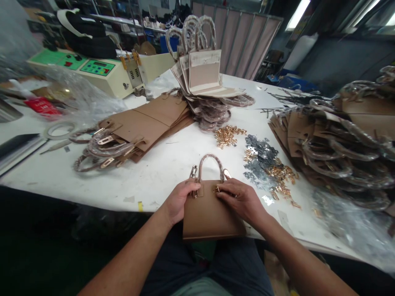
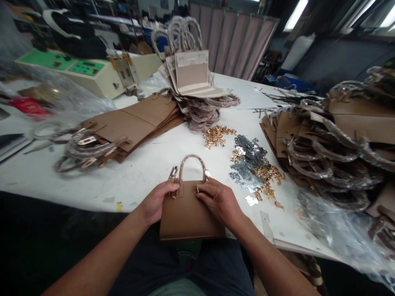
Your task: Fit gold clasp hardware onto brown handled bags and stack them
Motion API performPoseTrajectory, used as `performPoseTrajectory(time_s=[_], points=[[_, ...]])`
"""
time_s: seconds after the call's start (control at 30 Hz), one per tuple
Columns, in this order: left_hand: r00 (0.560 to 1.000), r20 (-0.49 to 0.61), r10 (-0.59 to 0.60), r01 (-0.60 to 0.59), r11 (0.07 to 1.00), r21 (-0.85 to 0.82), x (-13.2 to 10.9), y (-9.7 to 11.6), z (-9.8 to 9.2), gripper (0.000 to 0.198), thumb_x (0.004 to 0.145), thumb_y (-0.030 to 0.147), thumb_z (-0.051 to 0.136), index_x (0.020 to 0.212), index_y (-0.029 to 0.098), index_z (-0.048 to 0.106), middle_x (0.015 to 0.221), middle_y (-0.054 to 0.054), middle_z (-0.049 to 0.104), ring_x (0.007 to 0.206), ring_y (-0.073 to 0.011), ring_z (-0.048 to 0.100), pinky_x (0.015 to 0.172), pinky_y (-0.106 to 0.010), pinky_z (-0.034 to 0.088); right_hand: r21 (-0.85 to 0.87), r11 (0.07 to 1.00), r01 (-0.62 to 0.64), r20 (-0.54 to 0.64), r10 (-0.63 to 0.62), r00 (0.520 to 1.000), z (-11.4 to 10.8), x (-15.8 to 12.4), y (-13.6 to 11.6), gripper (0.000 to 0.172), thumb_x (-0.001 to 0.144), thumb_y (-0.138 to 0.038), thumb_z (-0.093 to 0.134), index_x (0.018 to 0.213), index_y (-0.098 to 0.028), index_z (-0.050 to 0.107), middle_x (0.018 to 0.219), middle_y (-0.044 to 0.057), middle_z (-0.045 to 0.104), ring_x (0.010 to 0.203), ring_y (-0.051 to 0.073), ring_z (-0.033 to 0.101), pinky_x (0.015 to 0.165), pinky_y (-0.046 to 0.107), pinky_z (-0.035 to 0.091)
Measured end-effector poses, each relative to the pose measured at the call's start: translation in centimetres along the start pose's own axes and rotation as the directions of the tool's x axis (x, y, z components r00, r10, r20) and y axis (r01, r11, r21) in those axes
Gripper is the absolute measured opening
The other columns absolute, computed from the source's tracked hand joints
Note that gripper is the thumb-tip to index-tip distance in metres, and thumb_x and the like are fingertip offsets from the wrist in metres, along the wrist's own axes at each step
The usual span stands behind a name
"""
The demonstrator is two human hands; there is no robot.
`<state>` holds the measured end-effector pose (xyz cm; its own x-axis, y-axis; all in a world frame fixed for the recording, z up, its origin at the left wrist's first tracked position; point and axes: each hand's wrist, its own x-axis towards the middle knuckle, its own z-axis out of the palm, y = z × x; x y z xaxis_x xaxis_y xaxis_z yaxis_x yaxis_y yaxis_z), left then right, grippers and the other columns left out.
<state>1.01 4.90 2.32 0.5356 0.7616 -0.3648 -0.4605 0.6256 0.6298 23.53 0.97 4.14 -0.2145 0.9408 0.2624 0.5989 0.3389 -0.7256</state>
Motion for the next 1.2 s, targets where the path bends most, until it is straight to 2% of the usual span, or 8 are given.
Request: performPoseTrajectory(time_s=[0.2, 0.33, 0.5, 0.7, 0.97, 1.1, 1.2], points=[[1.0, -0.013, 0.0, 0.0, 1.0, -0.004, 0.0, 0.1, 0.0, 0.018, 0.076, 0.024, 0.076, 0.089, 0.015, 0.069, 0.081, -0.004, 0.071, 0.07, -0.0164, 0.065, 0.072, -0.03, 0.053, -0.079, 0.996, 0.03, 0.078, -0.024, 0.997, 0.0, 0.7, -0.2, 0.015, 0.096, -0.023, 0.068, 0.106, -0.027, 0.077, 0.097, 0.002, 0.074, 0.089, 0.018, 0.07, 0.079, 0.028, 0.054], [1.0, -0.01, -0.006, 0.006, 1.0, 0.001, 0.0, 0.2, 0.0, 0.018, 0.074, 0.024, 0.076, 0.088, 0.015, 0.068, 0.08, -0.004, 0.071, 0.069, -0.0165, 0.065, 0.071, -0.031, 0.053, -0.15, 0.988, 0.047, 0.188, -0.018, 0.982, -0.2, 1.6, -0.2, 0.012, 0.098, -0.023, 0.065, 0.102, -0.026, 0.076, 0.091, 0.001, 0.071, 0.085, 0.018, 0.067, 0.077, 0.028, 0.05], [1.0, -0.012, -0.007, 0.007, 1.0, 0.017, 0.0, 0.1, -0.1, 0.018, 0.075, 0.024, 0.075, 0.09, 0.015, 0.067, 0.08, -0.004, 0.07, 0.071, -0.0177, 0.066, 0.073, -0.032, 0.054, -0.119, 0.989, 0.088, 0.311, -0.047, 0.949, -1.1, 2.2, -0.5, 0.014, 0.097, -0.018, 0.063, 0.103, -0.024, 0.074, 0.092, 0.002, 0.069, 0.087, 0.017, 0.065, 0.078, 0.027, 0.048], [1.0, -0.006, -0.009, 0.009, 1.0, 0.016, 0.3, 0.0, -0.4, 0.015, 0.075, 0.023, 0.075, 0.083, 0.016, 0.064, 0.077, -0.001, 0.067, 0.071, -0.0177, 0.066, 0.071, -0.03, 0.052, -0.135, 0.988, 0.071, 0.264, -0.033, 0.964, -1.2, 2.4, -0.8, 0.017, 0.09, -0.012, 0.065, 0.098, -0.023, 0.075, 0.086, 0.0, 0.069, 0.08, 0.015, 0.063, 0.073, 0.025, 0.046], [0.999, -0.019, -0.043, 0.043, 0.999, 0.016, 0.2, 0.3, -0.2, 0.021, 0.073, 0.024, 0.075, 0.09, 0.014, 0.069, 0.08, -0.004, 0.072, 0.069, -0.0179, 0.067, 0.069, -0.03, 0.053, -0.13, 0.987, 0.092, 0.264, -0.056, 0.963, -0.9, 2.9, -0.1, 0.017, 0.083, -0.009, 0.065, 0.092, -0.021, 0.074, 0.078, -0.001, 0.067, 0.069, 0.013, 0.059, 0.065, 0.024, 0.043], [0.999, -0.006, -0.054, 0.054, 0.999, 0.001, 0.2, 0.5, -0.1, 0.021, 0.073, 0.023, 0.074, 0.091, 0.014, 0.07, 0.081, -0.005, 0.073, 0.069, -0.0172, 0.067, 0.07, -0.029, 0.054, -0.133, 0.985, 0.109, 0.271, -0.07, 0.96, -0.9, 3.0, 0.0, 0.015, 0.084, -0.009, 0.064, 0.087, -0.02, 0.073, 0.077, -0.001, 0.066, 0.069, 0.013, 0.06, 0.065, 0.023, 0.042], [0.999, -0.008, -0.044, 0.044, 0.999, 0.001, 0.2, 0.5, 0.0, 0.02, 0.073, 0.022, 0.074, 0.092, 0.014, 0.07, 0.081, -0.005, 0.073, 0.07, -0.0167, 0.067, 0.07, -0.029, 0.054, -0.132, 0.981, 0.143, 0.311, -0.096, 0.946, -1.1, 3.0, 0.4, 0.013, 0.09, -0.012, 0.064, 0.091, -0.021, 0.073, 0.08, 0.0, 0.067, 0.073, 0.014, 0.062, 0.068, 0.023, 0.044]])
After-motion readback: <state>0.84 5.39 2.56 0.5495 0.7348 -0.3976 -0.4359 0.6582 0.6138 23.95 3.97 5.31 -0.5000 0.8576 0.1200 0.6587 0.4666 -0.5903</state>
